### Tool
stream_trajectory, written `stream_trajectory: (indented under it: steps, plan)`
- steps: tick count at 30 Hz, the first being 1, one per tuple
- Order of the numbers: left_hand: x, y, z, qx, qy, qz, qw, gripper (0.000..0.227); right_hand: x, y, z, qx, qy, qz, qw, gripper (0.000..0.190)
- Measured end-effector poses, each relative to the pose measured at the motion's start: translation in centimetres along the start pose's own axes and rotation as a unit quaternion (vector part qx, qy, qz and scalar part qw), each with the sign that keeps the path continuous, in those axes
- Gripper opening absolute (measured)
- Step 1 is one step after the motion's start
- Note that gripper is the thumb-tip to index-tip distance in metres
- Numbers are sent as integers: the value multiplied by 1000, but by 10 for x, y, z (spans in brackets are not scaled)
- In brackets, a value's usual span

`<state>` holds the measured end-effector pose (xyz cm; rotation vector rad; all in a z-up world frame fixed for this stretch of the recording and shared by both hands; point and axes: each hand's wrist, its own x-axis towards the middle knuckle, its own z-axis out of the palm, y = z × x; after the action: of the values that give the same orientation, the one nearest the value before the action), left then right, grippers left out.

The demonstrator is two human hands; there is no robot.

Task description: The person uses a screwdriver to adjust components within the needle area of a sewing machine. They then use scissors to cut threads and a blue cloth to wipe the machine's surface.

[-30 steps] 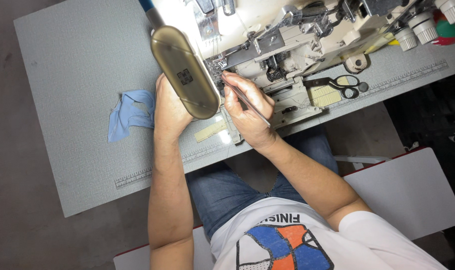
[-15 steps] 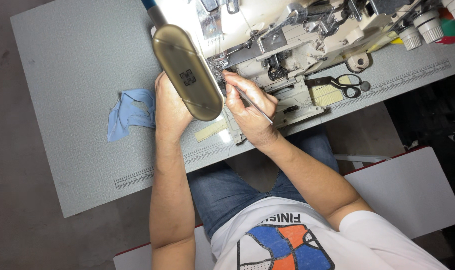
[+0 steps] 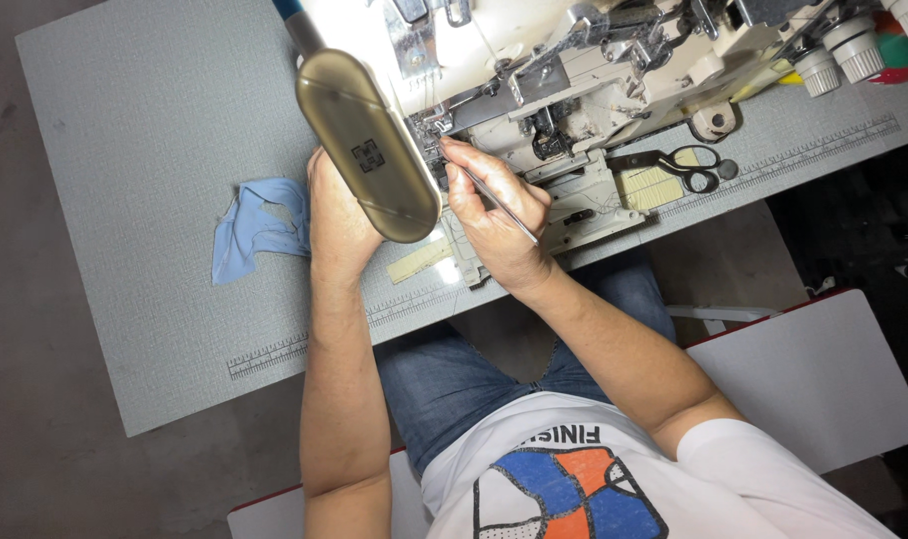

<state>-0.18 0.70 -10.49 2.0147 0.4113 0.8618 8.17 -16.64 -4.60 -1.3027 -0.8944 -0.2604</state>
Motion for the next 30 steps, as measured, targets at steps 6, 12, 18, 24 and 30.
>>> stream_trajectory:
  steps: [6,12,18,24,30]
  plan:
    - [3,31,-1,-9,6,13,1000,51,-1,-2,0,14,10,5,1000,17]
    - [5,62,1,-20,14,24,999,51,-1,2,2,8,13,-11,1000,19]
    - [10,77,-5,-34,-17,2,999,18,1,1,-6,28,4,-1,1000,19]
    - [31,84,-10,18,-73,-140,987,27,-4,9,-22,104,28,82,991,18]
    - [28,56,-2,-25,-70,-92,993,21,-2,13,-37,149,24,134,979,17]
